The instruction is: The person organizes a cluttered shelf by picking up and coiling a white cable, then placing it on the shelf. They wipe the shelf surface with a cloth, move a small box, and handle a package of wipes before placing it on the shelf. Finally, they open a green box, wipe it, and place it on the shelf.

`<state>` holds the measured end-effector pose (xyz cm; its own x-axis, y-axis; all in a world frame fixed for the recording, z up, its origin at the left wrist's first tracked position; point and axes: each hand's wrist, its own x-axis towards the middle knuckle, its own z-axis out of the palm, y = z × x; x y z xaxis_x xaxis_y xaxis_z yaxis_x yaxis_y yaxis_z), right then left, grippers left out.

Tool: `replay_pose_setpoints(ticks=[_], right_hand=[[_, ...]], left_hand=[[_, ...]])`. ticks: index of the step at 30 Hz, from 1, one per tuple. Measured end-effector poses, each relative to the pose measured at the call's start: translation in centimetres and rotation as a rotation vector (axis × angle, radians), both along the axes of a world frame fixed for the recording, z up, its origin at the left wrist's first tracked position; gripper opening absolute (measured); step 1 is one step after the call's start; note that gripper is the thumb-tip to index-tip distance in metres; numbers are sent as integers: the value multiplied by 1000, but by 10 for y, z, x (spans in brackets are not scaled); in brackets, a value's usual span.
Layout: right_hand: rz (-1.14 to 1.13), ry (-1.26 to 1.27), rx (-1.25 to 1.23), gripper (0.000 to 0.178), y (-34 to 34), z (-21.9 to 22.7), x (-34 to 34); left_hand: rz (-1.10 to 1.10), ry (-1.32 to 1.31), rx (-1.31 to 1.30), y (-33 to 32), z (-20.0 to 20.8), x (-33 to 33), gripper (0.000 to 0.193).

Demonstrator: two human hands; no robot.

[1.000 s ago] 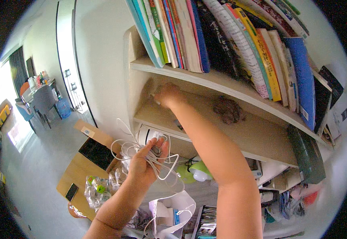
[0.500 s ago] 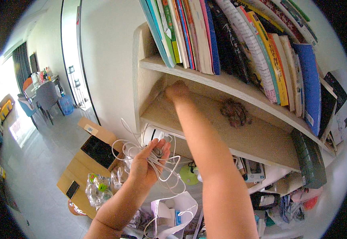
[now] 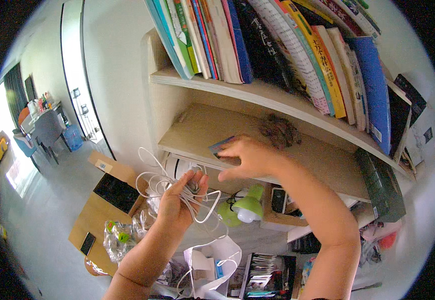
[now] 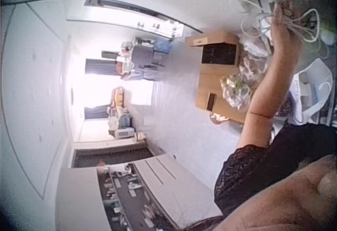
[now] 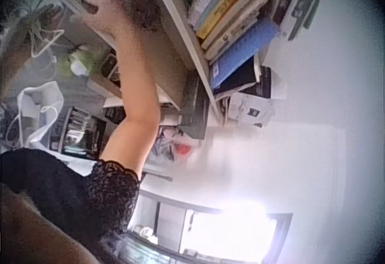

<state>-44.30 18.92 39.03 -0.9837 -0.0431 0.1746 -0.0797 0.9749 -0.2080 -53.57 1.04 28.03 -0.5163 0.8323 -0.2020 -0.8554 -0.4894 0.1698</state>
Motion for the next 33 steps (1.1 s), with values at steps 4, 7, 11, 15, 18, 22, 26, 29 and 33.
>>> replay_pose_setpoints(ticks=[4,7,11,15,18,22,26,29,33], right_hand=[[-14,355,330,33,-9,-31,22],[-122,441,211,24,-9,-47,36],[-161,741,429,24,-16,-59,58],[-234,830,589,28,-21,-67,82],[-229,883,616,31,-16,-72,95],[-312,928,579,33,-6,-71,106],[-330,997,620,34,-8,-66,124],[-344,990,677,33,-11,-66,146],[-365,990,803,29,-28,-68,183]], left_hand=[[-24,37,-14,7,-1,11,16],[-28,69,-34,9,-2,13,15],[-36,60,-27,10,-4,15,15],[-54,56,-25,10,-3,18,15],[-48,75,-72,12,-4,19,14],[-57,91,-45,14,-7,21,13],[-59,92,-43,15,-5,23,13],[-65,87,-36,16,-6,24,13],[-84,91,-42,17,-6,27,14]])
